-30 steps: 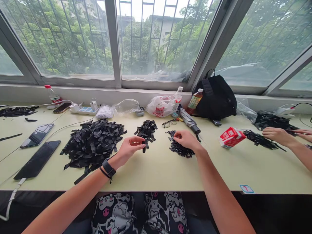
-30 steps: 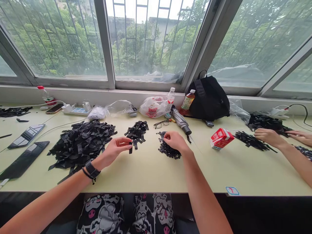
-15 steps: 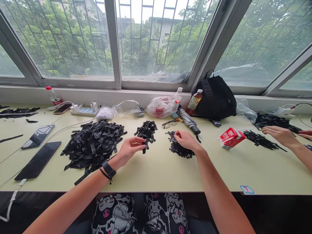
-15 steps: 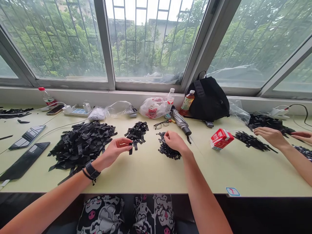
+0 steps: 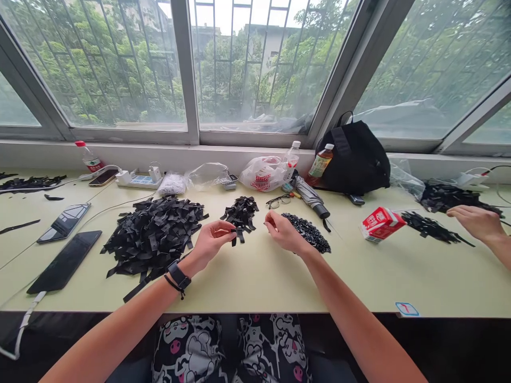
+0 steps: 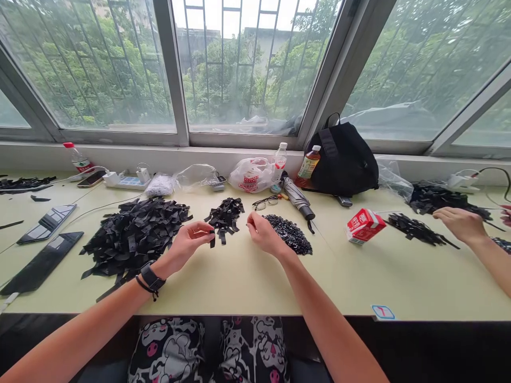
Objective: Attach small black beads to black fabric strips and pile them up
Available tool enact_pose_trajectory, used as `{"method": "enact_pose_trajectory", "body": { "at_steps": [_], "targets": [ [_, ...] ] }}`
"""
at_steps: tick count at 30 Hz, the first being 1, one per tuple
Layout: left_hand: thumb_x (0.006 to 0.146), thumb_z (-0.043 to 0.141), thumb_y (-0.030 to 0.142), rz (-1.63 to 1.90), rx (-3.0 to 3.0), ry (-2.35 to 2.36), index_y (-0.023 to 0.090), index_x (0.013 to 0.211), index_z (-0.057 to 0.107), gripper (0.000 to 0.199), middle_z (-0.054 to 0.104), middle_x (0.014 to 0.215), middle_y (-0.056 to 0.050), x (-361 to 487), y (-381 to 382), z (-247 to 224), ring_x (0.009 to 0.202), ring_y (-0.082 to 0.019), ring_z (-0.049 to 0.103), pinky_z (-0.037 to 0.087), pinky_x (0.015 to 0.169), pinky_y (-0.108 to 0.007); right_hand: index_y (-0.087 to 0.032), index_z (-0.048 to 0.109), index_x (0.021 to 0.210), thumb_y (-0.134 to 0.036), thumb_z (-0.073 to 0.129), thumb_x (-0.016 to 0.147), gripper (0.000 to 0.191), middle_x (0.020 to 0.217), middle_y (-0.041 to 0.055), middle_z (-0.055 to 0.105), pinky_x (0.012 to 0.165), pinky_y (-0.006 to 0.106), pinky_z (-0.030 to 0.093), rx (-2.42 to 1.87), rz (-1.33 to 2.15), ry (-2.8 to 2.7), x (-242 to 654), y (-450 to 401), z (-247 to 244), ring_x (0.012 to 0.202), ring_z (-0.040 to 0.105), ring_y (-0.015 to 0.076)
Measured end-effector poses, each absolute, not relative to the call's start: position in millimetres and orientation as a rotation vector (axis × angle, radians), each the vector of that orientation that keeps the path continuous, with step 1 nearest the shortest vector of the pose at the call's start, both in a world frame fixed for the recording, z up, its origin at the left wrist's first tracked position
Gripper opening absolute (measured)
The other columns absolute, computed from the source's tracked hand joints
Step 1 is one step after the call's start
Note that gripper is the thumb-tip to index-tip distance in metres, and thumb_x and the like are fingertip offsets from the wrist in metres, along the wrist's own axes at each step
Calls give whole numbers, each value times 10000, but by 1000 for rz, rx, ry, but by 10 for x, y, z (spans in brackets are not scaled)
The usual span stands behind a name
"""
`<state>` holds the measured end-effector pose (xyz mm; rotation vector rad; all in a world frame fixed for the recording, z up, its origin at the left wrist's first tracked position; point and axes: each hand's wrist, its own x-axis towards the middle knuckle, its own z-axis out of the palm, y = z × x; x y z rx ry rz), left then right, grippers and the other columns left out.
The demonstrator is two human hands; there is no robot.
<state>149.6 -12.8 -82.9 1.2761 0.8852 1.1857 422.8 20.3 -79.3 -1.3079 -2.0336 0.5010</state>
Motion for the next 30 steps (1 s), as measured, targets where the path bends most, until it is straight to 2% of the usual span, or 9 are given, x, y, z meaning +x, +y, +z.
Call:
{"method": "enact_pose_trajectory", "body": {
  "at_steps": [3,7,12,23,30],
  "targets": [
    [719,900,314,1208,1278,896,168,913,759,280,736,885,-49,1498,-115,-852,820,-175,696,525,733,-283,-229,524,920,-305,547,924,79,803,23,597,672,331,451,-1248,583,-1920,4166,216,-845,715,545,188],
    [712,911,312,1187,1282,830,160,899,744,293,732,852,-41,1521,-131,-855,783,-168,699,520,697,-275,-239,543,956,-363,700,868,218,892,33,634,718,345,540,-1034,882,-1744,3843,91,-877,772,621,190],
    [706,921,312,1198,1293,790,153,871,737,294,737,833,-39,1520,-142,-856,743,-163,700,542,691,-287,-230,562,961,-383,806,815,323,886,19,672,712,345,563,-833,1238,-1614,3513,-93,-915,739,668,173],
    [732,907,323,1184,1339,764,154,880,733,284,763,856,-57,1520,-151,-872,776,-199,743,600,745,-336,-220,583,919,-420,868,770,379,892,25,716,774,389,592,-798,1371,-1422,3525,-104,-888,736,709,179],
    [806,845,352,1251,1521,829,167,945,745,252,780,906,-75,1523,-151,-923,806,-216,759,636,801,-376,-226,592,937,-407,865,781,363,903,33,735,797,405,595,-781,1379,-1415,3538,-107,-885,755,724,188]
  ]
}}
